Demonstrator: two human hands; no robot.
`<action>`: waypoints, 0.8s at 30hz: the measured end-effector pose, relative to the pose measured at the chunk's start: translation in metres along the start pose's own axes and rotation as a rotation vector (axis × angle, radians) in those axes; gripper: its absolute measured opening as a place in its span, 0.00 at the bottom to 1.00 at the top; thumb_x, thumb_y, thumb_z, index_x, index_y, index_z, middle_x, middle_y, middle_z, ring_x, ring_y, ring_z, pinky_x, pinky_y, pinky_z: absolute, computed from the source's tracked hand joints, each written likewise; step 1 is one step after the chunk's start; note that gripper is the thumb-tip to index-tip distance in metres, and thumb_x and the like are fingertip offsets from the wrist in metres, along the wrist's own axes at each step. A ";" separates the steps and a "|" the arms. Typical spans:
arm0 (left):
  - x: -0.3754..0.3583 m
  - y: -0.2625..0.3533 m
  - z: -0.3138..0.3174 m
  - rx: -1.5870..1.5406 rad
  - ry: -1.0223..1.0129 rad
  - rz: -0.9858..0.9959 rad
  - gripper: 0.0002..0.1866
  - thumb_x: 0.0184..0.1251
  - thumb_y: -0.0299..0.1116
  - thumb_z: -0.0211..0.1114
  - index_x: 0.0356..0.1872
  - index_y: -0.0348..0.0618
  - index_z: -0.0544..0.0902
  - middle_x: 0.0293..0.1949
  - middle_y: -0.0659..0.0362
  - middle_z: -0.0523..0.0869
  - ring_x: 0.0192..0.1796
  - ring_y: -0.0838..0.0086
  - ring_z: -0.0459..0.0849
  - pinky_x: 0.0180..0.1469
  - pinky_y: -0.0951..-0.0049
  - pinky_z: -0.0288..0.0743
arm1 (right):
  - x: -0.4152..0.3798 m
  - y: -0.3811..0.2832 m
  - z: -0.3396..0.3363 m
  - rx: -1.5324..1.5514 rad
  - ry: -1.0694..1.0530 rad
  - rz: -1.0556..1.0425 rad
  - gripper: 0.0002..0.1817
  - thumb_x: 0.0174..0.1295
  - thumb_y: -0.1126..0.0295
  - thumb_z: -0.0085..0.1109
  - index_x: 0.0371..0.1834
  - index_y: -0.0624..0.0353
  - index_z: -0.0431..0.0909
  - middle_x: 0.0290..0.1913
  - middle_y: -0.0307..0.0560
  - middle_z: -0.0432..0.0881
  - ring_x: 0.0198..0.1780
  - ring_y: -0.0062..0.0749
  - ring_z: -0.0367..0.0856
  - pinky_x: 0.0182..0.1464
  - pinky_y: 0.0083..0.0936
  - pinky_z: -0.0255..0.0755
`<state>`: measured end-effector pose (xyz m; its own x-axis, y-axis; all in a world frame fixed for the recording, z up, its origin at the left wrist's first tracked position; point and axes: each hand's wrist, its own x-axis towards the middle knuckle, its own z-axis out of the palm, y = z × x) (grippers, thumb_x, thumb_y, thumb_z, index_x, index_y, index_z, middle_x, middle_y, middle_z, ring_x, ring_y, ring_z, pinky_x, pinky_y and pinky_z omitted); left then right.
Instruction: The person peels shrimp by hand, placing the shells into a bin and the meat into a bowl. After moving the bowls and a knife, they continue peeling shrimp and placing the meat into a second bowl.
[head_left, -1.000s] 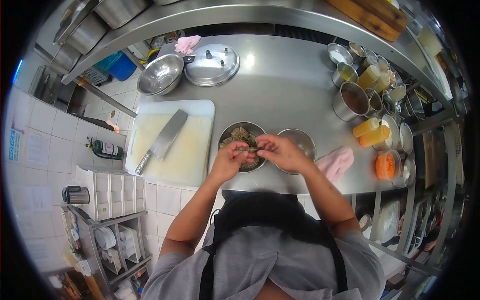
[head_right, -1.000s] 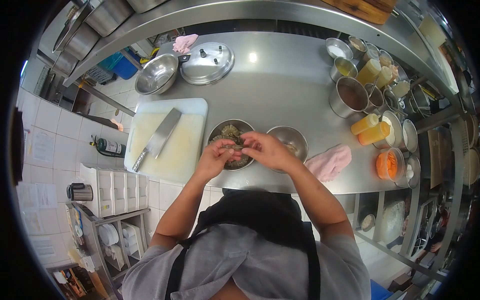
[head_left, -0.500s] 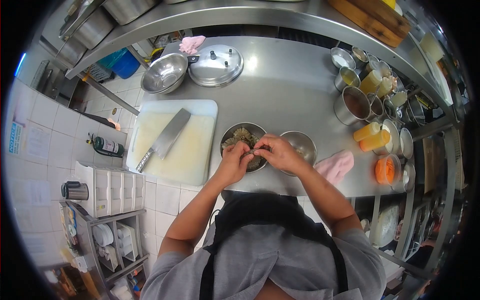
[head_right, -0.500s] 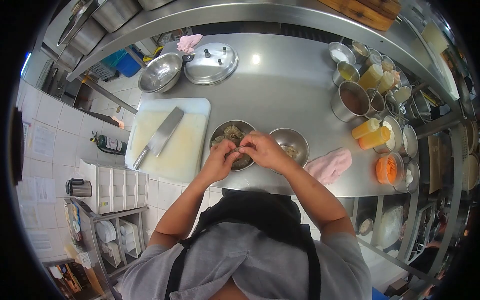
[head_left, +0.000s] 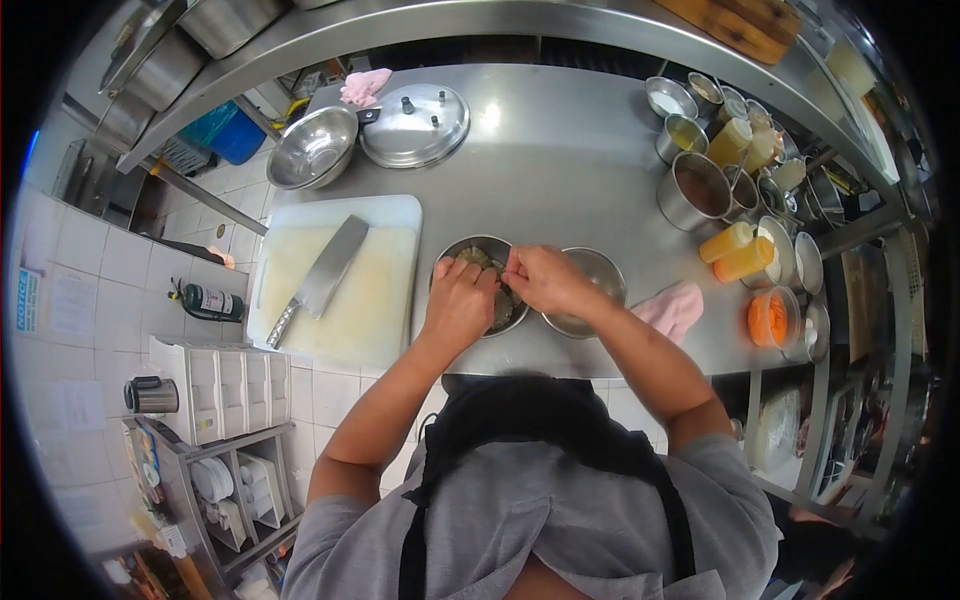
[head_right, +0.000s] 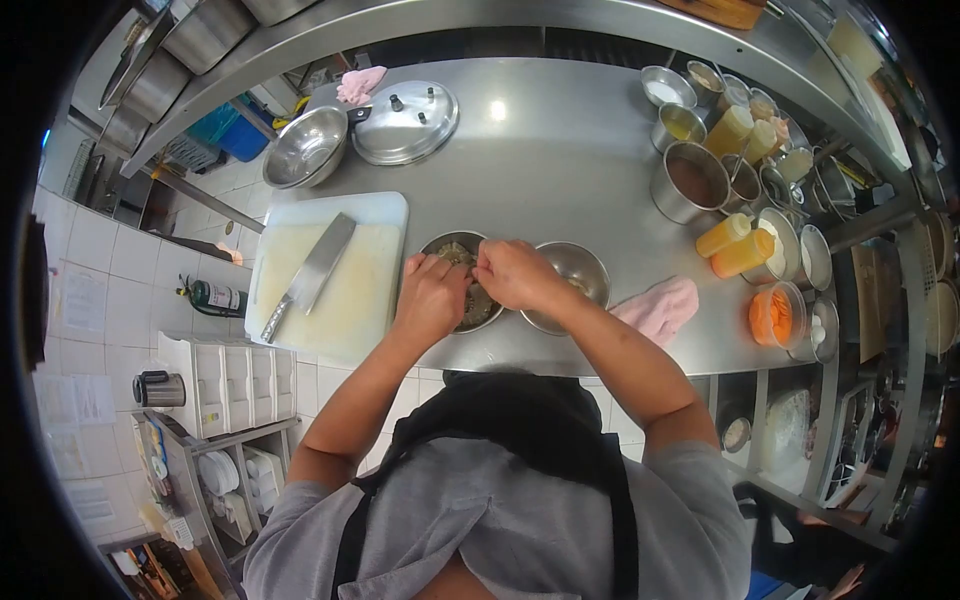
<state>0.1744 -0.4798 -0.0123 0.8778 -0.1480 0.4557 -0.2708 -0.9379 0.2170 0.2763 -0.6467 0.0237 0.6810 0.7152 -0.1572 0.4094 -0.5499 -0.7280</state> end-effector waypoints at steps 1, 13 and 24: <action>0.004 0.000 0.001 0.033 0.005 0.010 0.04 0.64 0.31 0.69 0.32 0.43 0.86 0.30 0.55 0.85 0.39 0.61 0.83 0.52 0.59 0.69 | -0.001 -0.003 -0.005 -0.002 0.001 0.005 0.10 0.65 0.66 0.64 0.36 0.63 0.83 0.35 0.60 0.88 0.42 0.59 0.87 0.47 0.51 0.78; 0.011 0.018 0.027 0.140 0.090 -0.024 0.05 0.63 0.31 0.67 0.28 0.43 0.82 0.26 0.55 0.85 0.34 0.62 0.83 0.48 0.59 0.68 | -0.019 0.005 0.020 -0.342 0.360 -0.199 0.09 0.65 0.69 0.62 0.36 0.65 0.81 0.34 0.63 0.86 0.40 0.61 0.86 0.49 0.50 0.77; -0.002 -0.001 0.009 -0.333 0.055 -0.295 0.10 0.69 0.33 0.70 0.42 0.36 0.89 0.31 0.50 0.90 0.35 0.57 0.88 0.46 0.58 0.75 | -0.037 0.042 0.002 0.043 0.281 0.138 0.12 0.65 0.65 0.67 0.34 0.64 0.82 0.32 0.56 0.88 0.36 0.53 0.87 0.39 0.44 0.78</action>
<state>0.1769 -0.4814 -0.0209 0.9165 0.1358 0.3762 -0.1327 -0.7841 0.6063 0.2675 -0.6952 -0.0022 0.8719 0.4847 -0.0702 0.2794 -0.6100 -0.7415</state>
